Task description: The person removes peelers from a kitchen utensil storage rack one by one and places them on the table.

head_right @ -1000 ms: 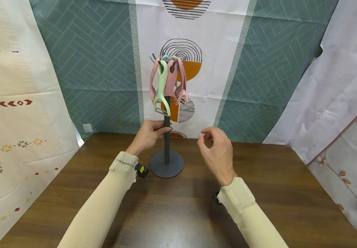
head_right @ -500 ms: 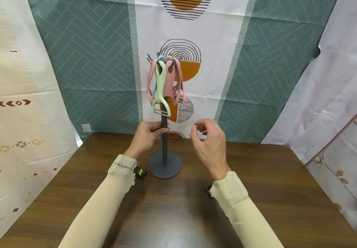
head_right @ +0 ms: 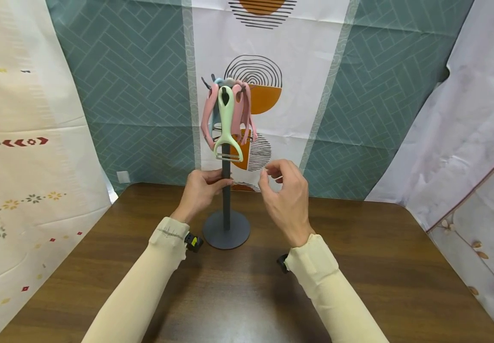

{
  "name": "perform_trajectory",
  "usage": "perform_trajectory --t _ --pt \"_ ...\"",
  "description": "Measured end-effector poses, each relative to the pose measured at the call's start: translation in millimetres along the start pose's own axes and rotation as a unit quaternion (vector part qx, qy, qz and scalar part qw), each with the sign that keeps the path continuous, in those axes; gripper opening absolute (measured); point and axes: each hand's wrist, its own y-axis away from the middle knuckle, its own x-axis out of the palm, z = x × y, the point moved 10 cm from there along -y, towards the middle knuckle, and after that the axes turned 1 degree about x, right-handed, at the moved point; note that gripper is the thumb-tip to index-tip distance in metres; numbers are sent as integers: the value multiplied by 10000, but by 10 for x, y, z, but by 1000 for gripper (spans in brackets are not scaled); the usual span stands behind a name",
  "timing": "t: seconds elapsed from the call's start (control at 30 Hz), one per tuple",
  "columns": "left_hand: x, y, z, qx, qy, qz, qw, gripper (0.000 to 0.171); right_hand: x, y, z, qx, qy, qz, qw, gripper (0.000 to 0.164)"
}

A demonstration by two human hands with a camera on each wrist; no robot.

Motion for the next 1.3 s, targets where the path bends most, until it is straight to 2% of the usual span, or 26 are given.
perform_trajectory --t 0.27,0.6,0.97,1.3 --pt "-55 22 -5 19 -60 -169 9998 31 2 -26 18 103 -76 -45 9999 10" --pt "-95 52 -6 -47 128 -306 9994 33 37 -81 97 24 -170 -53 9998 12" --pt "-117 71 -1 18 -44 -512 9987 33 50 -141 148 -8 -220 -132 9997 14" --pt "-139 87 -49 195 -310 -655 9972 35 83 -172 180 12 -380 -92 9992 28"
